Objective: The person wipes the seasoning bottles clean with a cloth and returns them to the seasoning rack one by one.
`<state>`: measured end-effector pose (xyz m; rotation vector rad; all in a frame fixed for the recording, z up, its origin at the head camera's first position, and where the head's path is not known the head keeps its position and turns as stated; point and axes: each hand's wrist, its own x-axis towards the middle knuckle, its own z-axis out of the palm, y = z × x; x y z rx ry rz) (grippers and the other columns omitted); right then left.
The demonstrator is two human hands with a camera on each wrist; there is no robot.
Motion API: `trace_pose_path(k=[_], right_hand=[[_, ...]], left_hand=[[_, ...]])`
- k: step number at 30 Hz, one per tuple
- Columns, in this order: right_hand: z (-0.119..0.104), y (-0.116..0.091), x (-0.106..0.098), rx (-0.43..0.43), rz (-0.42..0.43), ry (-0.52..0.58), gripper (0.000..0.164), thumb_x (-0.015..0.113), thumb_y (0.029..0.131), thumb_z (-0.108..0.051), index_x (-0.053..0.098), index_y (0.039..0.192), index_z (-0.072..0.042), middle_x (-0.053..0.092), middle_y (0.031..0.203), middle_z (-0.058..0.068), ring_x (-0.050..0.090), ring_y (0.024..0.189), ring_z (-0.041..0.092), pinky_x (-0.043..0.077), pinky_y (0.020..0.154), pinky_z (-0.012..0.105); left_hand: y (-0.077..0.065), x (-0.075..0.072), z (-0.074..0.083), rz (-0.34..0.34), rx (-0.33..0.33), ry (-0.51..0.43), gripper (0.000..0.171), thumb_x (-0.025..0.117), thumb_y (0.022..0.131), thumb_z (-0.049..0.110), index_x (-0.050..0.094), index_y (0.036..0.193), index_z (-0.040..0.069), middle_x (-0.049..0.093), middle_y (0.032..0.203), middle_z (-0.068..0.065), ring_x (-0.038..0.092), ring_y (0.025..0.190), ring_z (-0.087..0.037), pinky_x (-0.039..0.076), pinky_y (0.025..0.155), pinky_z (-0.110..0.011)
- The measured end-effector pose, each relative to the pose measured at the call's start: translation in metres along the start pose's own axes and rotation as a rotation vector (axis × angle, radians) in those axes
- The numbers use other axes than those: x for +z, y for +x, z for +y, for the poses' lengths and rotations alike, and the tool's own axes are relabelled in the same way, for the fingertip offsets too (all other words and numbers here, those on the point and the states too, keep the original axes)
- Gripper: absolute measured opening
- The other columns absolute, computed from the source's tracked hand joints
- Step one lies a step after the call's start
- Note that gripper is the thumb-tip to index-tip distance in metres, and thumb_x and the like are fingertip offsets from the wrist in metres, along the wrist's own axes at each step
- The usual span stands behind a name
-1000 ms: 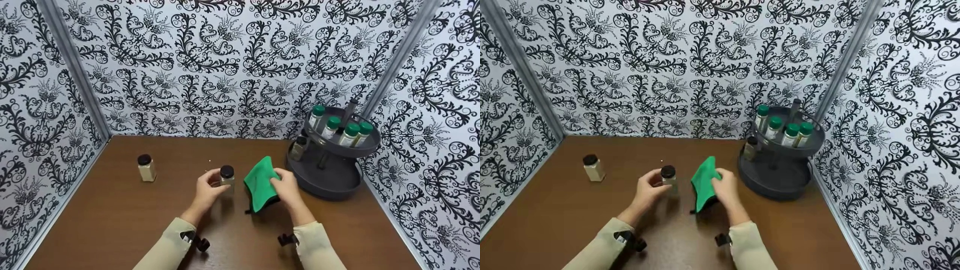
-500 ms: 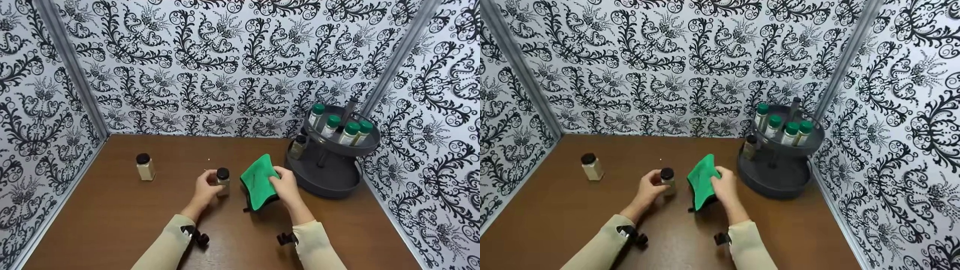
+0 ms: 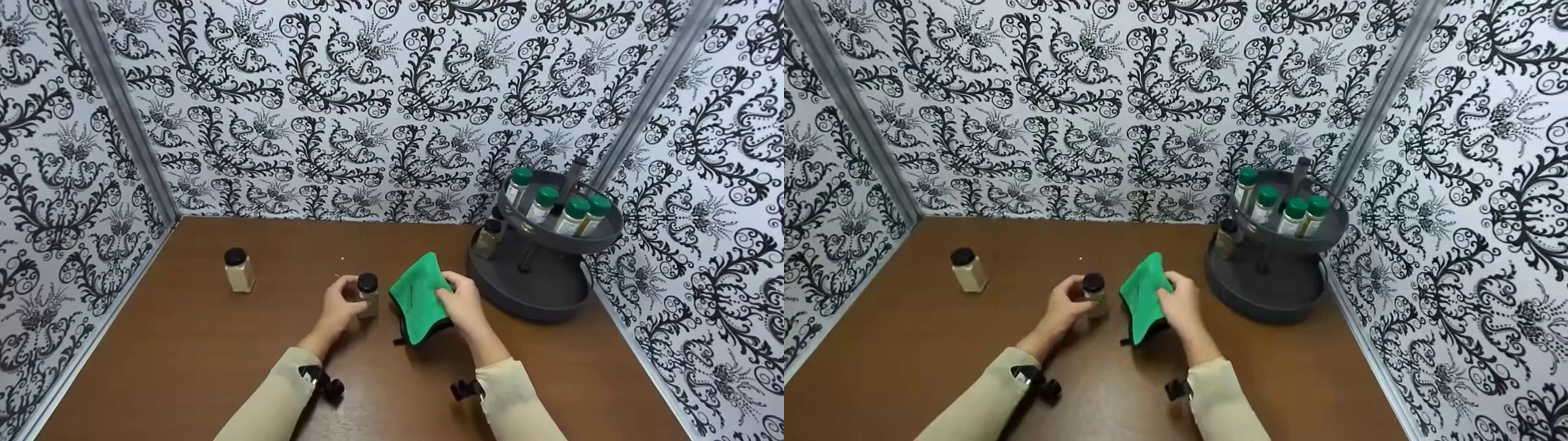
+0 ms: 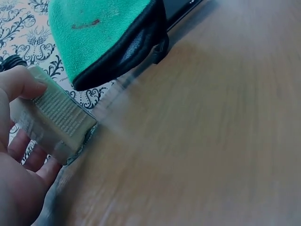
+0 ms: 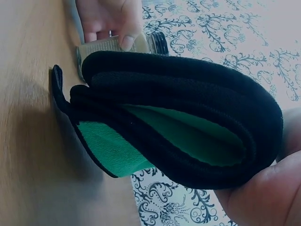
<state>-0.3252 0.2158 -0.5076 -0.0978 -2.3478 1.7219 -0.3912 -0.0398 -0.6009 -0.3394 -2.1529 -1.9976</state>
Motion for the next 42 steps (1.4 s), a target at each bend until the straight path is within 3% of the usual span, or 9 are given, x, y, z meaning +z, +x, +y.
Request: trace_pose_path(k=[3,7,14,19,23,27,30,37,42], right_hand=[[0.001,-0.001,0.001,0.008,0.001,-0.003,0.034,0.056,0.088,0.009,0.075,0.116,0.006,0.076,0.097,0.017,0.065,0.076,0.017,0.052,0.068,0.028],[0.000,0.000,0.001,0.006,0.011,-0.013,0.034,0.056,0.087,0.011,0.075,0.115,0.005,0.077,0.095,0.018,0.064,0.072,0.016,0.051,0.066,0.027],[0.000,0.000,-0.002,-0.011,-0.014,0.031,0.034,0.058,0.088,0.009,0.076,0.117,0.003,0.077,0.097,0.018,0.064,0.074,0.017,0.052,0.067,0.029],[0.002,0.000,-0.003,-0.017,-0.034,0.029,0.033,0.060,0.087,0.008,0.077,0.115,0.001,0.078,0.096,0.014,0.065,0.076,0.017,0.053,0.069,0.029],[0.003,0.002,-0.004,-0.015,-0.040,0.026,0.033,0.060,0.087,0.008,0.077,0.114,0.001,0.078,0.097,0.014,0.066,0.078,0.017,0.054,0.070,0.029],[0.004,0.003,-0.005,-0.015,-0.036,0.030,0.032,0.060,0.087,0.008,0.077,0.114,0.001,0.078,0.097,0.013,0.066,0.078,0.017,0.054,0.070,0.029],[0.003,0.004,-0.003,-0.019,-0.053,0.040,0.032,0.060,0.088,0.008,0.078,0.114,0.000,0.078,0.097,0.014,0.066,0.077,0.017,0.053,0.070,0.029],[0.002,0.002,0.002,0.004,-0.028,0.039,0.032,0.060,0.089,0.008,0.078,0.115,0.000,0.078,0.100,0.016,0.066,0.077,0.018,0.052,0.068,0.029],[-0.003,-0.004,0.006,0.024,-0.032,0.038,0.031,0.058,0.089,0.010,0.076,0.113,0.004,0.077,0.098,0.018,0.064,0.077,0.019,0.050,0.069,0.029]], left_hand=[[0.004,-0.002,-0.003,-0.028,0.004,-0.008,0.051,0.082,0.069,-0.013,0.070,0.117,-0.003,0.071,0.103,-0.016,0.062,0.090,-0.016,0.053,0.080,-0.024],[0.013,-0.014,-0.004,-0.135,0.033,-0.068,0.064,0.081,0.072,-0.013,0.064,0.134,-0.004,0.071,0.115,-0.021,0.066,0.101,-0.022,0.057,0.092,-0.035],[0.027,-0.035,-0.011,-0.403,0.111,-0.111,0.079,0.047,0.077,-0.014,0.049,0.155,-0.003,0.056,0.147,-0.033,0.059,0.124,-0.015,0.047,0.102,-0.030],[0.034,-0.038,-0.013,-0.540,0.083,-0.172,0.081,0.039,0.077,-0.018,0.046,0.156,-0.004,0.055,0.151,-0.033,0.062,0.113,-0.012,0.044,0.071,-0.029],[0.038,-0.036,-0.012,-0.568,0.047,-0.238,0.079,0.038,0.075,-0.023,0.051,0.152,-0.007,0.064,0.142,-0.029,0.066,0.104,-0.013,0.037,0.058,-0.031],[0.042,-0.034,-0.014,-0.590,0.071,-0.218,0.074,0.041,0.076,-0.024,0.054,0.148,-0.009,0.067,0.138,-0.029,0.069,0.116,-0.011,0.052,0.080,-0.024],[0.042,-0.036,-0.013,-0.586,0.104,-0.190,0.067,0.046,0.079,-0.023,0.055,0.145,-0.012,0.068,0.136,-0.030,0.069,0.118,-0.012,0.054,0.097,-0.024],[0.033,-0.039,-0.013,-0.551,0.135,-0.113,0.062,0.054,0.079,-0.014,0.060,0.140,-0.003,0.071,0.125,-0.001,0.065,0.110,-0.012,0.052,0.096,-0.025],[0.025,-0.038,-0.010,-0.462,0.092,-0.050,0.063,0.057,0.076,-0.015,0.062,0.138,-0.001,0.071,0.123,-0.006,0.064,0.109,-0.013,0.051,0.096,-0.024]])
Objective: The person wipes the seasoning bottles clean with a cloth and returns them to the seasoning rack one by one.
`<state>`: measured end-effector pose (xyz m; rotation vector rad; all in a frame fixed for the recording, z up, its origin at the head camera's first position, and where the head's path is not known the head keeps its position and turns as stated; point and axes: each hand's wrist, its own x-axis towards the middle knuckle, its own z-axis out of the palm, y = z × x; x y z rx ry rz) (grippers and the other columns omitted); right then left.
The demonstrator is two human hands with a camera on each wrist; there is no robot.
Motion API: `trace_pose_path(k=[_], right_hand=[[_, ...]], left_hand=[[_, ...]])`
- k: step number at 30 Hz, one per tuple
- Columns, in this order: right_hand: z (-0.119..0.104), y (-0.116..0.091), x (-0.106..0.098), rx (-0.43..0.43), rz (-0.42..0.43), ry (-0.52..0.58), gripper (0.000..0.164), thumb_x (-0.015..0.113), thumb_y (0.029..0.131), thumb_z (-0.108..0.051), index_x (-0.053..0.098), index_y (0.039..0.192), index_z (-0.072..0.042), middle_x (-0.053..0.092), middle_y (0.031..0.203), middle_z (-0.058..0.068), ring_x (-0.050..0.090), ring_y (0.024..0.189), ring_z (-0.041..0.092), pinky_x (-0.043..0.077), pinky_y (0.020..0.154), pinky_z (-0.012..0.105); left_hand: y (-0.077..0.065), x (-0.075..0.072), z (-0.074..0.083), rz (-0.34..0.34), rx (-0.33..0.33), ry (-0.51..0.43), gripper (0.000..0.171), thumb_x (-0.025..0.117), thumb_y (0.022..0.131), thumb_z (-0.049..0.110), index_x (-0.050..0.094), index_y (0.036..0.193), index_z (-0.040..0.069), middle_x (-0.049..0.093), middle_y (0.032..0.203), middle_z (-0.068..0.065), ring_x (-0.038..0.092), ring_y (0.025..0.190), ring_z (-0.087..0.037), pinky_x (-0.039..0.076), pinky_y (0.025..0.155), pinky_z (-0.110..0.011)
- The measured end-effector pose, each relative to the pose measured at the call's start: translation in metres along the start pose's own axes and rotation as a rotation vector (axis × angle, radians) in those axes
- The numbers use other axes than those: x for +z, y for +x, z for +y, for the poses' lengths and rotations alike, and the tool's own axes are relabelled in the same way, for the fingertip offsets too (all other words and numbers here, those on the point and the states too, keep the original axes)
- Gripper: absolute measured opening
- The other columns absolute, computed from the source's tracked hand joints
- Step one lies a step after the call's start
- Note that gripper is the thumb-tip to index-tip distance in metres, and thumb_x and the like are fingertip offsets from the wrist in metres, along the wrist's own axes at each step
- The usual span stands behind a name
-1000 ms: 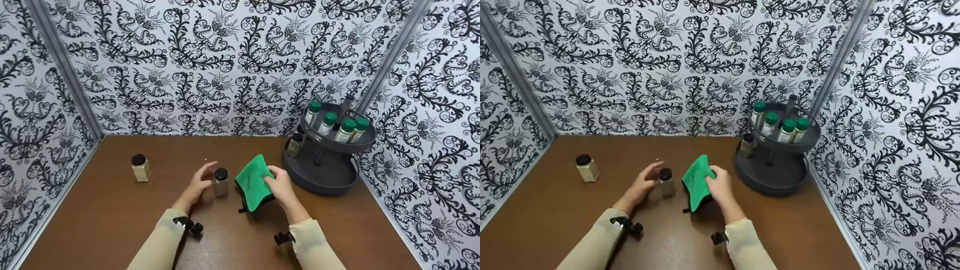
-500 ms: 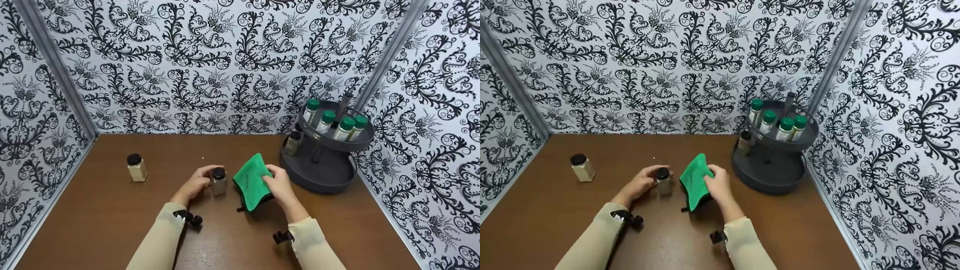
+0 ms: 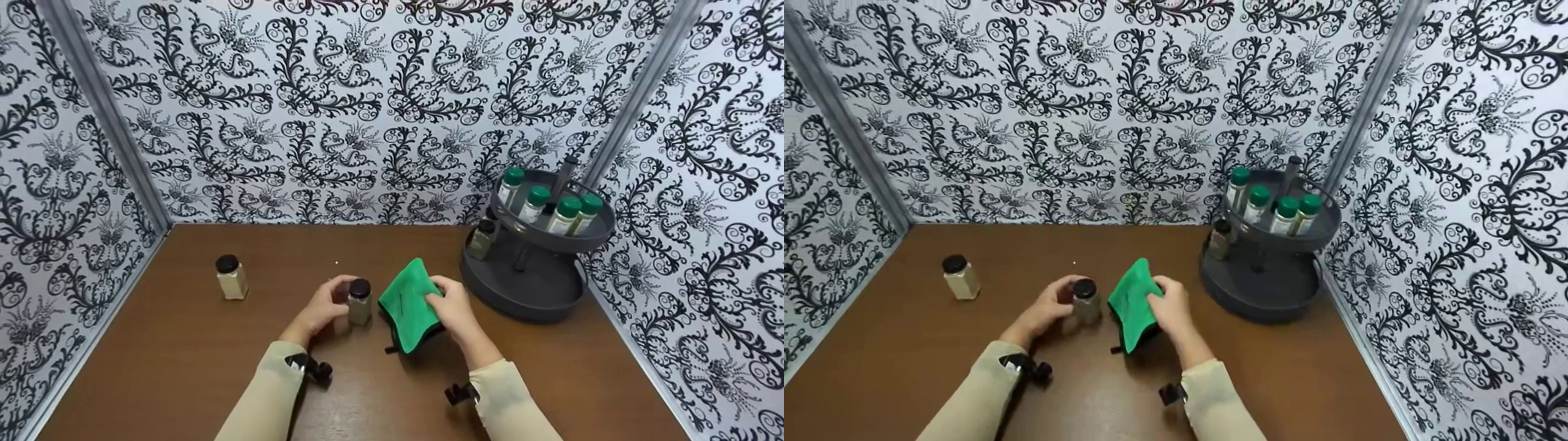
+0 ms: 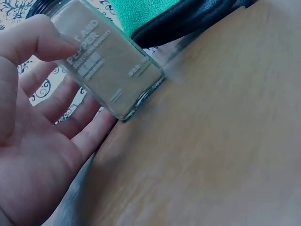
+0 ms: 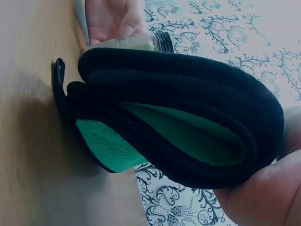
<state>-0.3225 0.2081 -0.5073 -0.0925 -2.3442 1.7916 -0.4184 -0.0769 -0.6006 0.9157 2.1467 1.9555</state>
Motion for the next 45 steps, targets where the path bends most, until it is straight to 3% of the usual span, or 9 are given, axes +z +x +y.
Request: trace_pose_path(k=[5,10,17,22,29,36,40,45], right_hand=[[-0.013,-0.011,0.003,-0.017,-0.036,0.009,0.031,0.058,0.087,0.011,0.075,0.111,0.006,0.076,0.097,0.017,0.063,0.077,0.019,0.050,0.070,0.029],[-0.002,-0.005,0.007,-0.019,-0.034,-0.019,0.031,0.057,0.088,0.010,0.076,0.112,0.004,0.076,0.099,0.015,0.062,0.078,0.019,0.050,0.070,0.029],[0.013,-0.002,0.007,-0.033,-0.101,-0.006,0.030,0.059,0.089,0.007,0.076,0.113,0.003,0.076,0.098,0.016,0.062,0.075,0.018,0.050,0.068,0.030],[0.014,-0.003,0.007,-0.024,-0.100,-0.004,0.030,0.059,0.090,0.007,0.077,0.114,0.001,0.076,0.100,0.017,0.063,0.076,0.018,0.051,0.069,0.030],[0.001,-0.004,-0.001,-0.052,-0.061,0.030,0.031,0.060,0.089,0.008,0.077,0.114,0.000,0.078,0.101,0.015,0.067,0.080,0.018,0.054,0.070,0.029],[-0.016,-0.012,-0.006,-0.231,0.063,0.064,0.027,0.063,0.092,0.007,0.078,0.113,-0.002,0.077,0.101,0.016,0.068,0.083,0.018,0.057,0.072,0.028],[-0.014,-0.017,0.003,-0.345,0.096,-0.055,0.033,0.066,0.089,0.008,0.079,0.115,-0.006,0.079,0.111,0.013,0.070,0.092,0.018,0.057,0.077,0.026],[-0.005,-0.021,0.023,-0.385,-0.038,-0.290,0.034,0.069,0.088,0.002,0.077,0.118,-0.011,0.079,0.110,0.008,0.069,0.092,0.017,0.058,0.079,0.031]], left_hand=[[-0.006,0.012,0.008,0.132,-0.054,0.021,0.054,0.065,0.074,-0.014,0.064,0.128,-0.004,0.071,0.115,-0.011,0.064,0.102,-0.012,0.054,0.091,-0.022],[-0.005,0.028,0.008,0.243,-0.051,0.026,0.048,0.069,0.073,-0.016,0.065,0.119,-0.004,0.068,0.107,-0.011,0.062,0.095,-0.012,0.055,0.085,-0.021],[-0.009,0.045,0.007,0.319,-0.057,0.029,0.049,0.088,0.074,-0.006,0.067,0.117,0.002,0.069,0.109,-0.015,0.065,0.096,-0.019,0.056,0.084,-0.025],[-0.009,0.053,0.008,0.369,-0.051,0.040,0.049,0.087,0.073,-0.007,0.067,0.117,0.001,0.071,0.108,-0.016,0.067,0.095,-0.017,0.059,0.085,-0.026],[-0.005,0.061,0.022,0.383,0.021,0.030,0.046,0.083,0.072,-0.012,0.071,0.115,0.000,0.074,0.104,-0.017,0.069,0.093,-0.017,0.060,0.083,-0.026],[-0.008,0.070,0.050,0.359,0.101,0.007,0.047,0.088,0.072,-0.006,0.073,0.116,0.001,0.075,0.104,-0.016,0.071,0.093,-0.013,0.063,0.088,-0.037],[-0.009,0.073,0.061,0.342,0.141,0.025,0.048,0.089,0.073,-0.004,0.074,0.118,0.002,0.074,0.104,-0.015,0.071,0.092,-0.012,0.064,0.088,-0.040],[-0.010,0.069,0.073,0.364,0.186,0.057,0.047,0.091,0.074,-0.001,0.075,0.118,0.005,0.076,0.104,-0.014,0.072,0.093,-0.014,0.064,0.087,-0.039]])
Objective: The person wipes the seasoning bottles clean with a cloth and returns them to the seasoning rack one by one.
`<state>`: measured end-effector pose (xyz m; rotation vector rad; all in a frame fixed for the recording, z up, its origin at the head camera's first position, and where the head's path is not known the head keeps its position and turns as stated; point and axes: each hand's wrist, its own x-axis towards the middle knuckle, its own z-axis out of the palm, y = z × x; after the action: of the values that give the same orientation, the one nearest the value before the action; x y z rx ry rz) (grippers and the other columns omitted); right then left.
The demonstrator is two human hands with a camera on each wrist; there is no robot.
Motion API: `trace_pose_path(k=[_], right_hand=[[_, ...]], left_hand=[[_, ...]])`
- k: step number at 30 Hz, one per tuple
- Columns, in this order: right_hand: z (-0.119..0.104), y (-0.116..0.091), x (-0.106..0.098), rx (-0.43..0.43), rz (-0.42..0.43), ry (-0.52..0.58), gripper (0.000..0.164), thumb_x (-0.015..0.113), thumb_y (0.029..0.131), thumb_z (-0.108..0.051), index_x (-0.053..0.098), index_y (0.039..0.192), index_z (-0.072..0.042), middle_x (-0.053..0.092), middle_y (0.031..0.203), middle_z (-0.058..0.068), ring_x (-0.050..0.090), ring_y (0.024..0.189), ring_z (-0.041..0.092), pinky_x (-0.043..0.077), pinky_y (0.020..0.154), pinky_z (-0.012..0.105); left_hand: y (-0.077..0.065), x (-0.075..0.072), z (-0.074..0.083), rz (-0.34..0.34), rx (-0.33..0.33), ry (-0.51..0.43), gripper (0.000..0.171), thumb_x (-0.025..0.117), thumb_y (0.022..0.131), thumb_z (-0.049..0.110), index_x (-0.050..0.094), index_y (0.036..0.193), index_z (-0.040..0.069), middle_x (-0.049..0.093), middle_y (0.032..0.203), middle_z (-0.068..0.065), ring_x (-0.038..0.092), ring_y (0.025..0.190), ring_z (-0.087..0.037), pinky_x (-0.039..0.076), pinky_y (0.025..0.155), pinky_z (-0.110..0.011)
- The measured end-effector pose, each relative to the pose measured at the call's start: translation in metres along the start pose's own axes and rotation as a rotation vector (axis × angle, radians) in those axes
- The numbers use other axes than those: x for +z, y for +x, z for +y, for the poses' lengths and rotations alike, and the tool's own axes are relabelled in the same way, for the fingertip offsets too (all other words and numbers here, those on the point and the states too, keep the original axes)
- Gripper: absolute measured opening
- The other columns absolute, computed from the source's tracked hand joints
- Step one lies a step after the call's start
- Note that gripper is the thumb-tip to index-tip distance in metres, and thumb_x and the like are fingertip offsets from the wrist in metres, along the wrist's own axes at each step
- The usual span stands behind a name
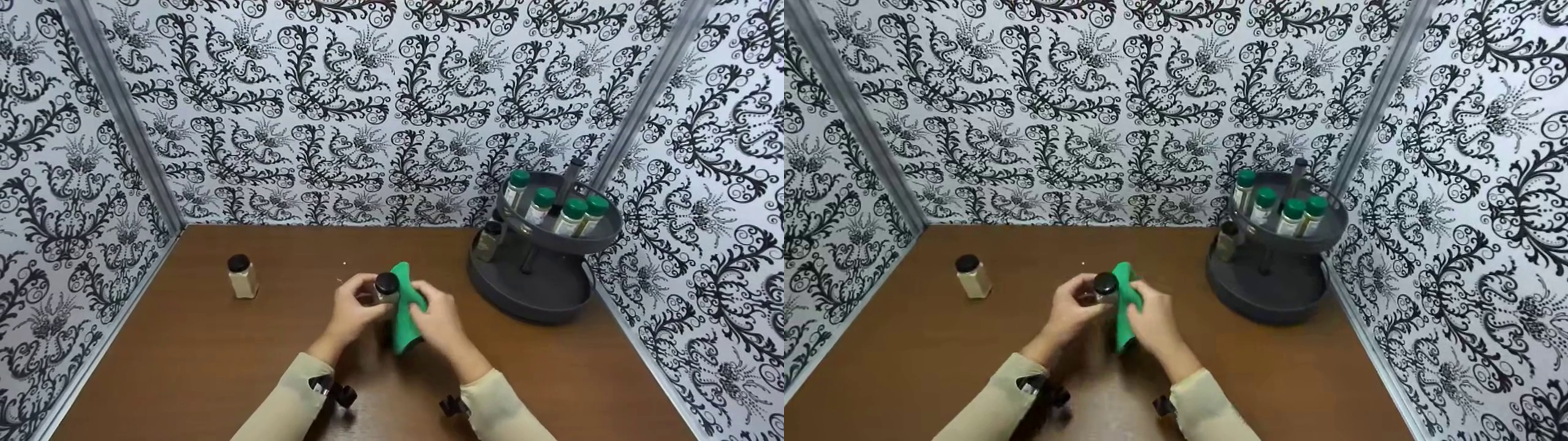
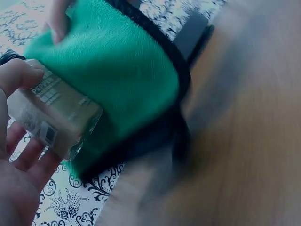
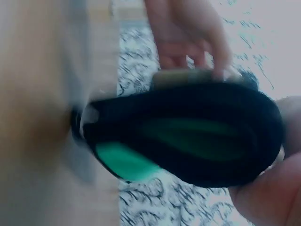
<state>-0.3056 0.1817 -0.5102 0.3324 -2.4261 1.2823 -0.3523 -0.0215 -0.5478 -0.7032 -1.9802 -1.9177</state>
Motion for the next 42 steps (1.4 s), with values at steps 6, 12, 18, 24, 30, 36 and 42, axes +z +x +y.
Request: trace_pose_path(k=[6,12,18,24,30,36,42], right_hand=[[0.000,-0.003,0.003,0.069,-0.043,-0.044,0.033,0.068,0.088,0.000,0.078,0.116,-0.013,0.080,0.102,0.005,0.064,0.077,0.011,0.054,0.070,0.027],[-0.017,-0.004,-0.009,0.042,0.072,0.090,0.038,0.067,0.088,0.002,0.079,0.121,-0.012,0.081,0.108,0.007,0.067,0.077,0.013,0.055,0.068,0.026],[-0.013,-0.007,-0.001,0.040,-0.018,0.010,0.037,0.066,0.089,0.002,0.078,0.121,-0.011,0.080,0.110,0.008,0.069,0.086,0.015,0.058,0.075,0.030],[-0.001,-0.005,0.008,0.055,-0.111,-0.070,0.037,0.066,0.085,0.001,0.079,0.118,-0.009,0.080,0.110,0.008,0.069,0.090,0.015,0.058,0.078,0.030],[-0.018,-0.006,-0.003,-0.031,0.121,0.130,0.038,0.067,0.087,0.006,0.080,0.119,-0.010,0.081,0.113,0.009,0.070,0.091,0.016,0.058,0.077,0.027],[-0.014,-0.009,0.002,-0.057,0.125,0.104,0.036,0.066,0.088,0.006,0.079,0.118,-0.010,0.080,0.109,0.006,0.070,0.089,0.015,0.059,0.078,0.030],[0.009,-0.004,0.013,0.051,-0.144,-0.010,0.035,0.062,0.085,0.002,0.077,0.116,-0.004,0.078,0.106,0.008,0.064,0.085,0.015,0.055,0.075,0.031]], left_hand=[[0.001,-0.001,0.003,0.003,-0.011,-0.013,0.048,0.091,0.074,0.002,0.075,0.119,0.006,0.075,0.104,-0.015,0.072,0.092,-0.016,0.064,0.087,-0.037],[0.000,0.002,-0.006,-0.009,-0.037,0.039,0.048,0.090,0.070,-0.001,0.076,0.116,0.006,0.075,0.108,-0.012,0.069,0.092,-0.013,0.063,0.084,-0.031],[0.002,-0.002,0.008,0.011,0.004,-0.003,0.048,0.091,0.072,0.001,0.077,0.118,0.008,0.075,0.109,-0.011,0.071,0.094,-0.015,0.064,0.086,-0.038],[0.007,-0.003,0.016,0.017,-0.006,-0.015,0.049,0.090,0.073,0.001,0.077,0.120,0.008,0.075,0.108,-0.012,0.072,0.095,-0.017,0.064,0.088,-0.043],[0.004,0.000,0.009,0.019,-0.046,-0.001,0.049,0.090,0.072,-0.003,0.077,0.118,0.006,0.075,0.105,-0.014,0.071,0.092,-0.015,0.064,0.086,-0.041],[0.002,-0.001,0.008,0.017,-0.046,0.014,0.046,0.091,0.075,0.002,0.076,0.119,0.008,0.075,0.105,-0.013,0.071,0.093,-0.015,0.062,0.086,-0.030],[0.005,-0.005,0.005,0.023,-0.010,0.040,0.049,0.093,0.076,0.006,0.077,0.121,0.009,0.075,0.107,-0.010,0.071,0.094,-0.014,0.064,0.086,-0.038]])
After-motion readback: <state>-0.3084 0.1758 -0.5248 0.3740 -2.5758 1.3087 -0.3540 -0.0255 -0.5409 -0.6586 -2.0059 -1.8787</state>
